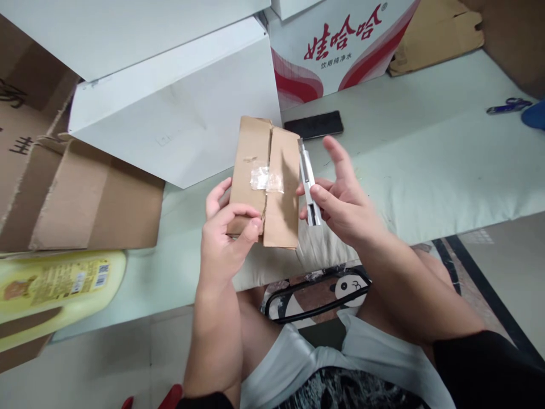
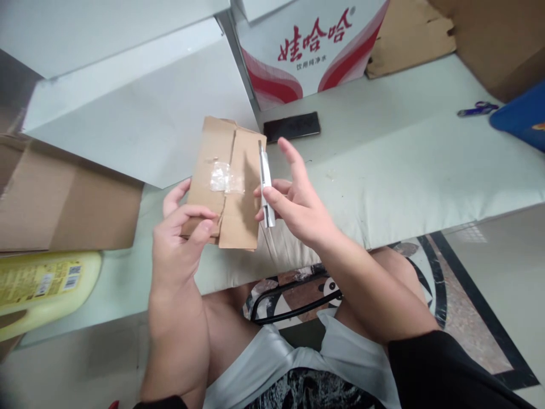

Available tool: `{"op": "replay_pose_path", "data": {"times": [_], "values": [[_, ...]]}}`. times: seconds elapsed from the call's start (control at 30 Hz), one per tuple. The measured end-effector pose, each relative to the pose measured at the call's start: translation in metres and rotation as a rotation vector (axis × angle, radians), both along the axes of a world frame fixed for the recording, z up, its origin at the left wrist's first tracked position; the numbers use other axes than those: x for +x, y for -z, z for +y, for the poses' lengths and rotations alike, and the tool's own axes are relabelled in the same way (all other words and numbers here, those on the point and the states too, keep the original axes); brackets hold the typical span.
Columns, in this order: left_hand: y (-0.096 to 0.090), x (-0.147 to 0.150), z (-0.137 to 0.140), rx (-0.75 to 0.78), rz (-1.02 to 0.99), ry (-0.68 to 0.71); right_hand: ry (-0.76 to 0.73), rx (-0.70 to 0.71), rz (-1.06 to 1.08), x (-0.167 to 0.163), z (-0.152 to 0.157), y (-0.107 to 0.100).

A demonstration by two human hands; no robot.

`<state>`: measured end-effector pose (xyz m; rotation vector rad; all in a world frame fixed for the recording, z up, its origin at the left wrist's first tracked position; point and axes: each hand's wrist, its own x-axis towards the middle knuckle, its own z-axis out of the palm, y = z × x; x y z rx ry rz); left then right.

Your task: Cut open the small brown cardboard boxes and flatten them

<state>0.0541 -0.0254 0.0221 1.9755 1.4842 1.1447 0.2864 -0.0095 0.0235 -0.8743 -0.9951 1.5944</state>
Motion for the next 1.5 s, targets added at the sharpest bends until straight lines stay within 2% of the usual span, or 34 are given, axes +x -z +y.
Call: {"op": "replay_pose_path", "data": {"times": [0.17,0.3,0.37,0.47,0.57,0.77,0.87,1.03,1.17,1.27,1.5], "values": [[-0.005,0.01,-0.006,0.017,0.019,0.043,0.092,0.045,0.059,0.004,-0.004,-0.009],[-0.006,0.017,-0.009,0.021,0.025,0.068,0.135,0.136,0.012,0.003,-0.006,-0.007],[-0.007,0.019,-0.01,0.032,0.021,0.076,0.198,0.234,-0.076,0.002,-0.007,-0.003],[-0.009,0.023,-0.013,0.03,0.047,0.1,0.334,0.371,-0.323,0.002,-0.01,-0.001],[-0.012,0.028,-0.016,0.036,0.113,0.109,0.38,0.417,-0.525,0.001,-0.016,-0.004],[-0.017,0.041,-0.022,0.09,0.177,0.111,0.466,0.438,-0.724,-0.003,-0.02,-0.015],[-0.019,0.045,-0.023,0.104,0.206,0.111,0.475,0.508,-0.822,-0.006,-0.016,-0.015],[-0.02,0.05,-0.025,0.097,0.221,0.131,0.573,0.618,-0.895,-0.009,-0.015,-0.009],[-0.021,0.051,-0.026,0.084,0.232,0.131,0.592,0.666,-0.944,-0.01,-0.018,-0.007],[-0.02,0.05,-0.025,0.084,0.227,0.125,0.544,0.696,-0.975,-0.011,-0.02,-0.009],[-0.018,0.046,-0.022,0.092,0.188,0.112,0.469,0.669,-1.051,-0.009,-0.025,-0.017]]}}
